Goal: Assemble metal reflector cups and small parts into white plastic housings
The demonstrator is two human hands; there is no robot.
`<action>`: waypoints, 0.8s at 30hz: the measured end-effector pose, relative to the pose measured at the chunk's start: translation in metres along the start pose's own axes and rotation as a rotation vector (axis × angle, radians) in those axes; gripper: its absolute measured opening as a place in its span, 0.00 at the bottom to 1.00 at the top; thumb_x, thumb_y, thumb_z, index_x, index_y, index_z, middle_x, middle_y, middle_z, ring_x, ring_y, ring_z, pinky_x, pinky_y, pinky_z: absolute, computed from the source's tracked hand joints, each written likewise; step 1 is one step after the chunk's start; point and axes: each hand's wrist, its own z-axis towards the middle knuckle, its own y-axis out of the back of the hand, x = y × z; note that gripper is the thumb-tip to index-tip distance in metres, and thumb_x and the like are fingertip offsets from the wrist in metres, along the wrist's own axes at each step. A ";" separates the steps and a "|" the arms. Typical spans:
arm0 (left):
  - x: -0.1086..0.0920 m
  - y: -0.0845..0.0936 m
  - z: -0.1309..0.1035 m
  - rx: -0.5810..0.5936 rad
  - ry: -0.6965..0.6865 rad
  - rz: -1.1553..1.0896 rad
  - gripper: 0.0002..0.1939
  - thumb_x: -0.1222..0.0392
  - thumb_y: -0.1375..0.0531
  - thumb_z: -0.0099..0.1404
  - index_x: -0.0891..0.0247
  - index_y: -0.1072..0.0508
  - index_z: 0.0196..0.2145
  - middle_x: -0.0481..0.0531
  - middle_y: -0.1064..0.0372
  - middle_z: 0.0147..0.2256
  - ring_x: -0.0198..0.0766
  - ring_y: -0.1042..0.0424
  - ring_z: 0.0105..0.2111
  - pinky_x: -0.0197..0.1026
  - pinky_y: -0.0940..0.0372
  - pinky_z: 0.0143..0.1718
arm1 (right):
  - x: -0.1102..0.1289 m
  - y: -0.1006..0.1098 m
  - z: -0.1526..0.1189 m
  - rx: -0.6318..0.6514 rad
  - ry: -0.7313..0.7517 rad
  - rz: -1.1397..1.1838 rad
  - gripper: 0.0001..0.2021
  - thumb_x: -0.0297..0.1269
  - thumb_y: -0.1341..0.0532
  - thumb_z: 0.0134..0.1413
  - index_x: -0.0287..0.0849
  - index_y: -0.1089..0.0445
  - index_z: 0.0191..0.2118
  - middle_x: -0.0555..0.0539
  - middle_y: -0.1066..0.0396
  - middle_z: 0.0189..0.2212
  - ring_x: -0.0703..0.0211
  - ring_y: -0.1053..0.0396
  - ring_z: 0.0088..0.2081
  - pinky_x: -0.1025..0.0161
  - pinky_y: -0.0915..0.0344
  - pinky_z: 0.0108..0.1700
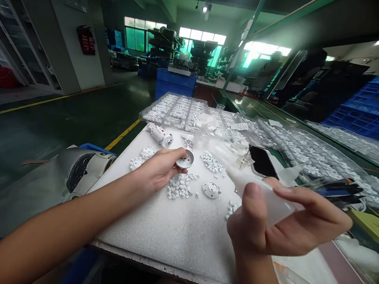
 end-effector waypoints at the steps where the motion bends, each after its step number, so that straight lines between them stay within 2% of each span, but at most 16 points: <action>1: 0.000 -0.001 -0.001 -0.007 0.010 -0.005 0.03 0.71 0.37 0.54 0.67 0.24 0.26 0.51 0.28 0.35 0.33 0.31 0.33 0.33 0.32 0.28 | 0.002 0.000 -0.001 0.023 -0.011 0.028 0.10 0.30 0.33 0.49 0.42 0.31 0.37 0.51 0.37 0.32 0.64 0.37 0.29 0.62 0.38 0.31; 4: 0.000 -0.003 -0.004 -0.012 0.030 -0.020 0.04 0.72 0.38 0.54 0.67 0.24 0.27 0.51 0.29 0.35 0.33 0.31 0.33 0.33 0.32 0.27 | 0.005 -0.002 -0.005 0.124 -0.042 0.069 0.10 0.28 0.34 0.49 0.42 0.34 0.38 0.52 0.37 0.33 0.66 0.36 0.28 0.63 0.39 0.30; 9: 0.002 -0.002 -0.005 0.016 0.033 -0.029 0.02 0.71 0.37 0.54 0.67 0.25 0.26 0.50 0.29 0.34 0.33 0.31 0.33 0.33 0.32 0.29 | 0.004 -0.006 -0.008 0.243 -0.045 0.001 0.10 0.30 0.36 0.53 0.43 0.37 0.40 0.53 0.38 0.33 0.67 0.38 0.29 0.64 0.42 0.30; 24: 0.001 -0.004 -0.007 0.038 0.033 -0.029 0.04 0.71 0.39 0.55 0.67 0.25 0.25 0.50 0.29 0.33 0.32 0.31 0.32 0.33 0.32 0.28 | 0.003 -0.009 -0.006 0.274 0.024 -0.011 0.09 0.29 0.38 0.56 0.43 0.39 0.40 0.52 0.40 0.33 0.67 0.40 0.28 0.66 0.44 0.27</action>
